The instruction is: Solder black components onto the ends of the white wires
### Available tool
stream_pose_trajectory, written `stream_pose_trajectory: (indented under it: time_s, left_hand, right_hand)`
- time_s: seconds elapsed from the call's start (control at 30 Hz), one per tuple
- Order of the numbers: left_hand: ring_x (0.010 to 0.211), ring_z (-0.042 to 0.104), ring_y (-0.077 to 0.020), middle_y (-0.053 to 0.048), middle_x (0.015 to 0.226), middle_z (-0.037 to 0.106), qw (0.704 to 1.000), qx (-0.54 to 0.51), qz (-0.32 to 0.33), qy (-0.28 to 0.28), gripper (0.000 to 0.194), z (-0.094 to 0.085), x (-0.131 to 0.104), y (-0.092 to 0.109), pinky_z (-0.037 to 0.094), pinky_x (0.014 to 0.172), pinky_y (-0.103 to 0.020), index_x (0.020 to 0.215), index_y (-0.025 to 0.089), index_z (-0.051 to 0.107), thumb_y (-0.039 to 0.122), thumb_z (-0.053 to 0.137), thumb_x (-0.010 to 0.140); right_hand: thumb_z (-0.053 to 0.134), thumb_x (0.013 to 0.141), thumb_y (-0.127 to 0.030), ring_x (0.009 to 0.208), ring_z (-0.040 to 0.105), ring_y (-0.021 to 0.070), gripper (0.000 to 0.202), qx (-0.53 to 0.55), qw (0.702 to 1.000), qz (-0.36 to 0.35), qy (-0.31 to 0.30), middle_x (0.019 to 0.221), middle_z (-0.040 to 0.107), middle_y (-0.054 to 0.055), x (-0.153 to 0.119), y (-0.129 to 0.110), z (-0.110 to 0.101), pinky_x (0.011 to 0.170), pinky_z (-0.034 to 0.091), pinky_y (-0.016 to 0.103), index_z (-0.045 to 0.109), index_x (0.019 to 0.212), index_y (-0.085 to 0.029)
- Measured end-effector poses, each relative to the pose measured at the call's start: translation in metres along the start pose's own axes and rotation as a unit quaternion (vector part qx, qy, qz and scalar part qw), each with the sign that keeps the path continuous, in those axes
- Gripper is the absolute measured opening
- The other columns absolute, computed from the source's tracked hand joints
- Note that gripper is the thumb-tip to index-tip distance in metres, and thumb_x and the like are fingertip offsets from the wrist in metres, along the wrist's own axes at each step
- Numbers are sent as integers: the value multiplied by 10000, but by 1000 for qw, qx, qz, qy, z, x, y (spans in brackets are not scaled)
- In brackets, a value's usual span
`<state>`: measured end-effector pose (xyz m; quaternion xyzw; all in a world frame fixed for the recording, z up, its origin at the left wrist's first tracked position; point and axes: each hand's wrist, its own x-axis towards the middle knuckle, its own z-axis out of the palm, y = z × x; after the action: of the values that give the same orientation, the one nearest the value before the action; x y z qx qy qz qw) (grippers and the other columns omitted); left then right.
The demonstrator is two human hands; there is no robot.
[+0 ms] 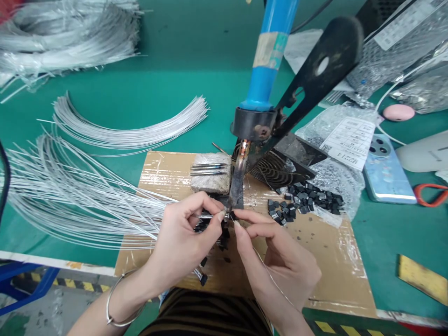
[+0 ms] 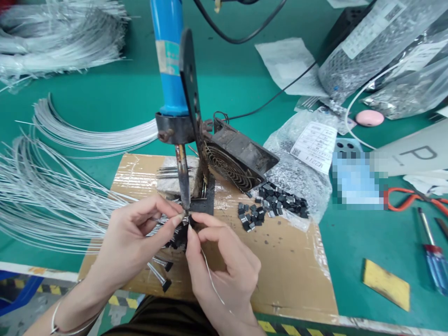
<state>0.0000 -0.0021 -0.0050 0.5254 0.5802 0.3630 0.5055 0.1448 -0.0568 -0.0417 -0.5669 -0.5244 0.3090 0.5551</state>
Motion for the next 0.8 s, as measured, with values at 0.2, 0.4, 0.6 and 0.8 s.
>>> stream_pose_trajectory:
  time_s: [0.2,0.4,0.6,0.8]
  left_hand:
    - [671,683,-154,-39,789,795,1000,21,-11,-8,112,-4,-2,-2,506,618,-242,723,187,694,179,700,835]
    - [639,669,-151,-42,783,798,1000,25,-15,3,106,-11,-5,-5,490,602,-245,723,190,699,179,724,826]
    - [615,626,-134,-36,828,799,1000,27,-6,-14,102,-16,-12,-12,427,551,-240,761,195,725,175,727,861]
    - [511,455,-87,3,820,761,997,70,32,-26,135,-18,-20,-18,330,472,-237,765,202,716,174,735,895]
  right_hand:
    - [738,979,-163,914,803,179,134,11,999,47,15,1007,831,45,0,2,-4,794,628,274,698,868,-226]
    - [582,1105,-393,727,689,167,332,97,980,161,71,769,706,18,1,11,-19,697,572,293,755,884,-216]
    - [734,1005,-395,658,682,150,199,89,972,214,-28,788,744,15,-4,10,-9,587,566,234,818,947,-225]
    - [770,948,-398,545,582,108,255,124,960,241,-75,642,643,-25,-3,4,6,499,489,189,767,783,-203]
